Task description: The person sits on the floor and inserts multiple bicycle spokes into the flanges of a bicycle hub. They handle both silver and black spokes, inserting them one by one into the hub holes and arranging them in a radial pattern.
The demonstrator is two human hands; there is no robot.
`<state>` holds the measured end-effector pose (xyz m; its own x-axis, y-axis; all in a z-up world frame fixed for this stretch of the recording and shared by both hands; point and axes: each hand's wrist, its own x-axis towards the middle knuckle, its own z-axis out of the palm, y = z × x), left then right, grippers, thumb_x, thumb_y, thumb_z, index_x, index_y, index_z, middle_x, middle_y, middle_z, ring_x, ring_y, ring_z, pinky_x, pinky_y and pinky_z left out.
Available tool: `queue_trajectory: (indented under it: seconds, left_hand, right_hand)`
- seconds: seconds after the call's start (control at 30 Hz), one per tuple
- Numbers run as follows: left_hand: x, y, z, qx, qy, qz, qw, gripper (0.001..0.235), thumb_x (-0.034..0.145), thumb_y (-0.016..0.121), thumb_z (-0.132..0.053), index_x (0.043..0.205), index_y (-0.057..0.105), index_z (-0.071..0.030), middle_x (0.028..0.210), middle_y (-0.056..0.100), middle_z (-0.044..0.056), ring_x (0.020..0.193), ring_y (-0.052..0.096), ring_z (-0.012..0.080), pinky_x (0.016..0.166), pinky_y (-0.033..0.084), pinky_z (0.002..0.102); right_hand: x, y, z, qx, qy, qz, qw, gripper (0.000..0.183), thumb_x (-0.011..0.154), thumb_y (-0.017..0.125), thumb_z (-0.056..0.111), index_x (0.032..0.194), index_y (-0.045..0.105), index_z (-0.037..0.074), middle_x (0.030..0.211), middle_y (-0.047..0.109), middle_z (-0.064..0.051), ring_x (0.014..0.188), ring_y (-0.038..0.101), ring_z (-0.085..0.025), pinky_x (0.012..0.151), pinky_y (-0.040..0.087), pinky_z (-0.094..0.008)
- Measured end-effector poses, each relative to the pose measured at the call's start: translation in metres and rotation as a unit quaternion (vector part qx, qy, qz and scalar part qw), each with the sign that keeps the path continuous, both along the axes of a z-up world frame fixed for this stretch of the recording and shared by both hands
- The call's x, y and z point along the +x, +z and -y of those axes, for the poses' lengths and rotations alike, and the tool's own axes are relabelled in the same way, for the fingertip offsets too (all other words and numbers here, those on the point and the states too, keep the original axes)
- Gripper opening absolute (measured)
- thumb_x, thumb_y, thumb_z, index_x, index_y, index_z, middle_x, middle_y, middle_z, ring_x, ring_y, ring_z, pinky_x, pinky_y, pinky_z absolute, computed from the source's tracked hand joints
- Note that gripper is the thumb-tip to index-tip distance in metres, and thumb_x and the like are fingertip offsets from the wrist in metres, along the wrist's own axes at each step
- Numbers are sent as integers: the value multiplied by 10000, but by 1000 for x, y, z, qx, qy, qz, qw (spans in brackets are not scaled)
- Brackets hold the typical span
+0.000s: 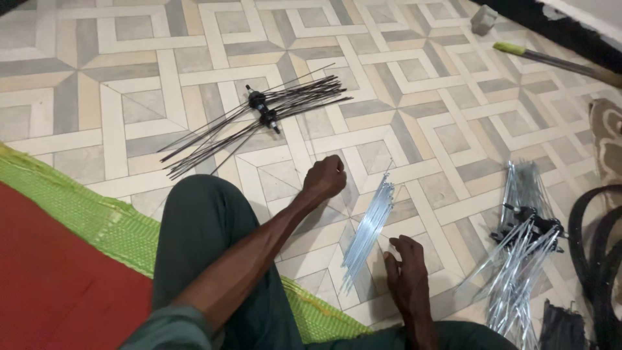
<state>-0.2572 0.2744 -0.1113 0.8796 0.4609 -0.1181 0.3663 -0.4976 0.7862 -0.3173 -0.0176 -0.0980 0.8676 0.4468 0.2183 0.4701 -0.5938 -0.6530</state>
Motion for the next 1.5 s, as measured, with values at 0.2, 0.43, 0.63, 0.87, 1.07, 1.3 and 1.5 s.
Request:
queue_trajectory:
  seconds: [0.2,0.43,0.63,0.87,1.07,1.3,1.5]
  left_hand:
    - [-4,-5,-19,69,158,-8,985,424,891,686,-314,1175,562,-24,1110,670,216,990,678,426,834,551,549]
    - [-8,-48,-17,167,139,4,976,270,889,718,-266,1024,649,-42,1051,682,197,952,694,391,797,570,529]
    - [-25,-30,-13,100,36,-134,985,175,824,716,-142,957,708,-28,995,743,205,938,733,369,782,597,506]
    - [-43,0,-8,132,-62,-115,983,184,749,707,-134,859,733,11,935,749,239,888,746,379,774,598,491]
    - [-43,-10,-4,196,-80,-84,974,159,720,692,-103,830,743,0,895,735,230,858,730,387,754,587,496]
    - [-42,41,12,76,-195,-9,978,196,849,652,-161,986,626,-25,809,687,187,752,670,360,699,527,481]
    - [-49,74,25,33,-410,30,911,207,844,539,-53,1034,622,-62,856,687,105,800,667,284,729,525,426]
  right_hand:
    - [-1,1,1,32,-18,-16,999,267,893,665,46,1160,654,39,1198,633,-162,1035,692,-322,714,613,-378]
    - [-3,6,1,-26,-18,-42,999,265,890,641,38,1153,671,22,1187,634,-176,1065,667,-365,839,566,-414]
    - [2,-7,3,-25,8,-6,1000,255,874,653,44,1127,676,21,1154,635,-187,1070,650,-388,873,545,-433]
    - [0,-10,5,-12,21,25,999,228,876,664,38,1104,679,27,1178,632,-179,1055,647,-392,859,536,-428]
    - [-5,6,2,-31,-15,-12,999,342,910,641,37,1251,625,23,1258,617,-183,1166,620,-368,963,527,-419]
    - [-11,27,-3,-66,-90,254,961,690,942,649,121,1540,345,-38,1576,361,-245,1452,356,-403,1178,307,-498]
    - [-11,28,-5,-150,-109,300,936,653,913,673,171,1490,406,23,1570,361,-210,1467,328,-364,1181,231,-574]
